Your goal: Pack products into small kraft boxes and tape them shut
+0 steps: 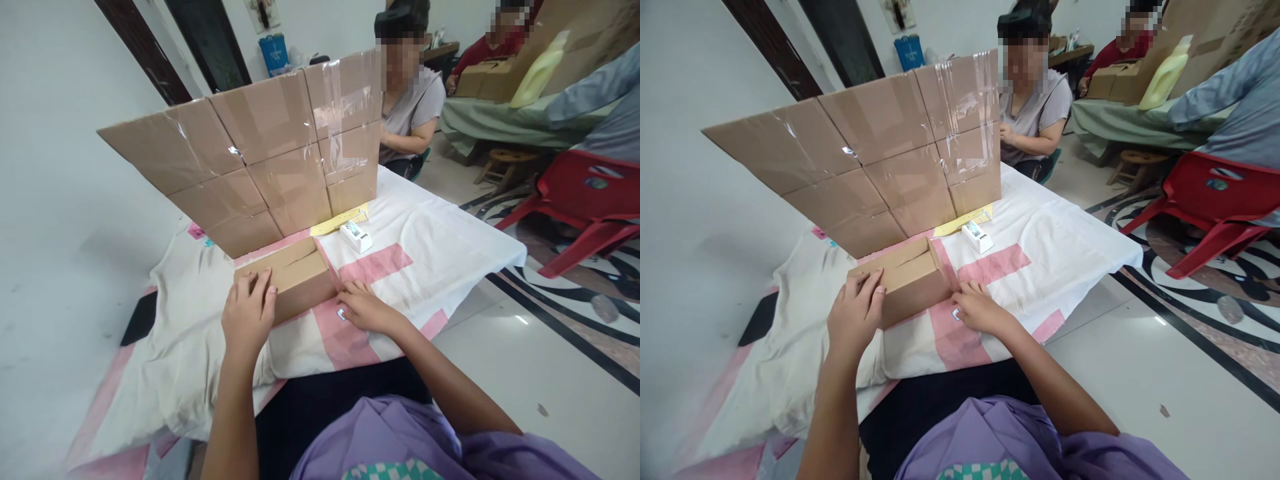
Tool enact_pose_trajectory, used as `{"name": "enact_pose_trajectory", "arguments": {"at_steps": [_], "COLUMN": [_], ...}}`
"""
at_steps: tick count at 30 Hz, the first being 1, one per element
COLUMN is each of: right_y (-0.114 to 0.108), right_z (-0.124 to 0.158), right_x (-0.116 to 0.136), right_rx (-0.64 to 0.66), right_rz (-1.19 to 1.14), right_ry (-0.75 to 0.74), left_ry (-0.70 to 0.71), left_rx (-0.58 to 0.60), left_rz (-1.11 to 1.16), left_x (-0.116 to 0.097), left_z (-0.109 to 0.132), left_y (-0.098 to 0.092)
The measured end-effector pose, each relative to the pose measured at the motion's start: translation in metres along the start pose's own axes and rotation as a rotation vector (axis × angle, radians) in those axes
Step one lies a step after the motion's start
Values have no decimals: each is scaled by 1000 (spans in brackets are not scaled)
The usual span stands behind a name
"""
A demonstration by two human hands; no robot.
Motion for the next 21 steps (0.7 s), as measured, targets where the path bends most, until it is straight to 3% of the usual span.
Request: {"name": "enact_pose_trajectory", "arguments": {"at_steps": [13,21], "right_y": [-2,1], "right_z": [2,6], "right_x": [13,17], "right_rx": [70,37], "right_rz": [129,-31], "right_ry": [37,-13], "left_ry": [24,28], "left_rx": [-53,-54], "left_rz": [16,17], "left_x": [1,0], "left_z": [3,4], "left_y": [2,1]}}
Point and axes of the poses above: each hand's wrist, its own z-axis away from the middle knuckle, its own y-axis out of the palm, x = y × z, the point moved 1 cm from there along -z, towards the middle knuckle, and after that the axes turned 6 degrees about z, right-handed, at the moved point
